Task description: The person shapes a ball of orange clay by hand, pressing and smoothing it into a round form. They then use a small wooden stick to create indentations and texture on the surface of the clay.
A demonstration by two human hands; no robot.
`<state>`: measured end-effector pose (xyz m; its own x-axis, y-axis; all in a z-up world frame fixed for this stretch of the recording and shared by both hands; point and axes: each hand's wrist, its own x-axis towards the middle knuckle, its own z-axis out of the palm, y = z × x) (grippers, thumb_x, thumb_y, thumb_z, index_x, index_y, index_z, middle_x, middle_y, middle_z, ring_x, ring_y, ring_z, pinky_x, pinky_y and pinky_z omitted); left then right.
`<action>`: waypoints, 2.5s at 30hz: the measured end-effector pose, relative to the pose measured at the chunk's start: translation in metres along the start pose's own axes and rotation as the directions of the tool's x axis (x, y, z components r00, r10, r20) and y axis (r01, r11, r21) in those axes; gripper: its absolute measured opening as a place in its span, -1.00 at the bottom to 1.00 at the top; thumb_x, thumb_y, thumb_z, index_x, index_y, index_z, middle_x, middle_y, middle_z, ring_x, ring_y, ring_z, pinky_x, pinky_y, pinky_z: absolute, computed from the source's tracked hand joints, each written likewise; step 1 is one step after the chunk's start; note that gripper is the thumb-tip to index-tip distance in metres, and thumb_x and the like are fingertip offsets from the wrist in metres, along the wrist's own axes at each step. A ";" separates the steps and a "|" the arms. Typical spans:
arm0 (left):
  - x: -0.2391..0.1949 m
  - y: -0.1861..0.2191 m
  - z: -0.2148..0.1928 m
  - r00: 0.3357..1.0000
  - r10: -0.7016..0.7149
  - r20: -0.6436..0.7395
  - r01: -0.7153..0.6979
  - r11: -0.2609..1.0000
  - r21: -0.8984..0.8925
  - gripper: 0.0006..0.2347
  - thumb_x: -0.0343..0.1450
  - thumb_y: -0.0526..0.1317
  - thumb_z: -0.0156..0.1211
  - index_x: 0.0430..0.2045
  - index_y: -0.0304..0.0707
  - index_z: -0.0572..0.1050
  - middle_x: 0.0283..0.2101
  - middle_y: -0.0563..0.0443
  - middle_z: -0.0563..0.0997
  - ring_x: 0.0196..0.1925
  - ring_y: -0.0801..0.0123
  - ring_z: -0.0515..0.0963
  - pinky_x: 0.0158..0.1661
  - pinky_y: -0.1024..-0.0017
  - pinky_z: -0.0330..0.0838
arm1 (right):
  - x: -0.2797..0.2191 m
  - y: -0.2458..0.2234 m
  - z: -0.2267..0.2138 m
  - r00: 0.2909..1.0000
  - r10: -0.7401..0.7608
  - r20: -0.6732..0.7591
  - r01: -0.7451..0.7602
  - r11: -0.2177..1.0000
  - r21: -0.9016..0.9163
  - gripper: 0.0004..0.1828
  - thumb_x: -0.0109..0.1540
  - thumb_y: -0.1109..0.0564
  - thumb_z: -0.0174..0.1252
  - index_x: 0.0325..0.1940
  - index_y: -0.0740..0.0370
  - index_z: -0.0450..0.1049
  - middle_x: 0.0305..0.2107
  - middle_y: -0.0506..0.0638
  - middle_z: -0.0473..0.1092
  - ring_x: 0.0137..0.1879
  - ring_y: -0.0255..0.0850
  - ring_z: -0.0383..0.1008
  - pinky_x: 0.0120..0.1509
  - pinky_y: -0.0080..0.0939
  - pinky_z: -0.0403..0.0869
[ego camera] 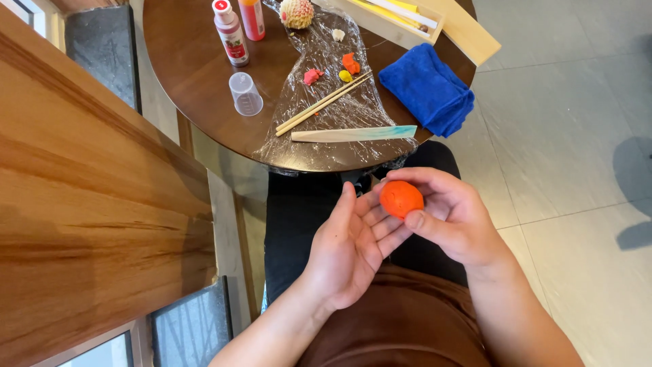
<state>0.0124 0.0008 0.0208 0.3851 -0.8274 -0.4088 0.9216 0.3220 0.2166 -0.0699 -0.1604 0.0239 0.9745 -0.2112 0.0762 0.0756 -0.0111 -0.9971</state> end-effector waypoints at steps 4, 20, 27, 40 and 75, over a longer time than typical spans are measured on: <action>0.000 0.001 0.002 1.000 -0.008 0.000 0.008 1.000 -0.017 -0.46 0.51 0.12 -0.19 0.20 -0.37 0.36 0.24 -0.33 0.52 0.17 0.11 0.56 0.20 0.22 0.44 | 0.002 -0.001 0.000 1.000 -0.018 -0.006 0.018 0.999 0.050 -0.39 0.22 0.03 0.26 0.29 0.36 0.34 0.11 0.29 0.49 0.24 -0.02 0.53 0.38 -0.10 0.49; 0.007 -0.013 -0.004 0.983 0.172 -0.059 -0.175 0.984 -0.044 -0.65 0.60 -0.03 -0.05 -0.14 -0.42 0.53 -0.19 -0.17 0.60 -0.18 0.34 0.58 -0.11 0.25 0.63 | -0.001 -0.043 0.034 0.895 -0.358 0.267 0.421 0.473 -0.774 -0.41 0.18 -0.10 0.37 0.19 0.23 0.46 0.26 0.13 0.35 0.44 0.17 0.27 0.56 0.23 0.18; 0.000 -0.005 -0.009 0.933 0.108 0.342 -0.070 0.990 -0.122 -0.45 0.58 0.12 -0.22 0.30 -0.38 0.32 0.37 -0.46 0.35 0.42 0.05 0.37 0.33 0.19 0.33 | -0.006 -0.037 0.036 0.894 -0.375 0.244 0.391 0.388 -0.835 -0.49 0.14 -0.21 0.38 0.04 0.06 0.53 0.18 -0.08 0.43 0.41 0.09 0.23 0.58 0.28 0.02; -0.004 -0.001 -0.004 0.965 0.171 0.197 -0.170 0.985 -0.021 -0.56 0.58 0.00 -0.09 0.05 -0.53 0.46 0.11 -0.57 0.55 0.21 -0.13 0.56 0.11 0.18 0.53 | -0.006 -0.034 0.043 0.893 -0.381 0.241 0.386 0.370 -0.845 -0.28 0.05 -0.36 0.39 0.14 0.08 0.51 0.08 -0.09 0.50 0.37 0.06 0.27 0.60 0.36 -0.10; 0.010 -0.007 -0.010 0.958 0.253 -0.138 -0.251 0.968 0.028 -0.71 0.59 -0.06 0.03 -0.43 -0.28 0.45 -0.50 0.00 0.47 -0.48 0.45 0.46 -0.44 0.51 0.38 | 0.005 -0.035 0.044 0.856 -0.426 0.292 0.447 0.330 -0.831 -0.54 0.16 -0.15 0.41 -0.02 0.16 0.51 0.07 0.00 0.48 0.26 0.01 0.39 0.56 0.28 0.06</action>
<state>0.0101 -0.0048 0.0067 0.6083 -0.6472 -0.4594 0.7936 0.5065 0.3372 -0.0580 -0.1183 0.0594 0.8642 0.1095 0.4912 0.2852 -0.9107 -0.2989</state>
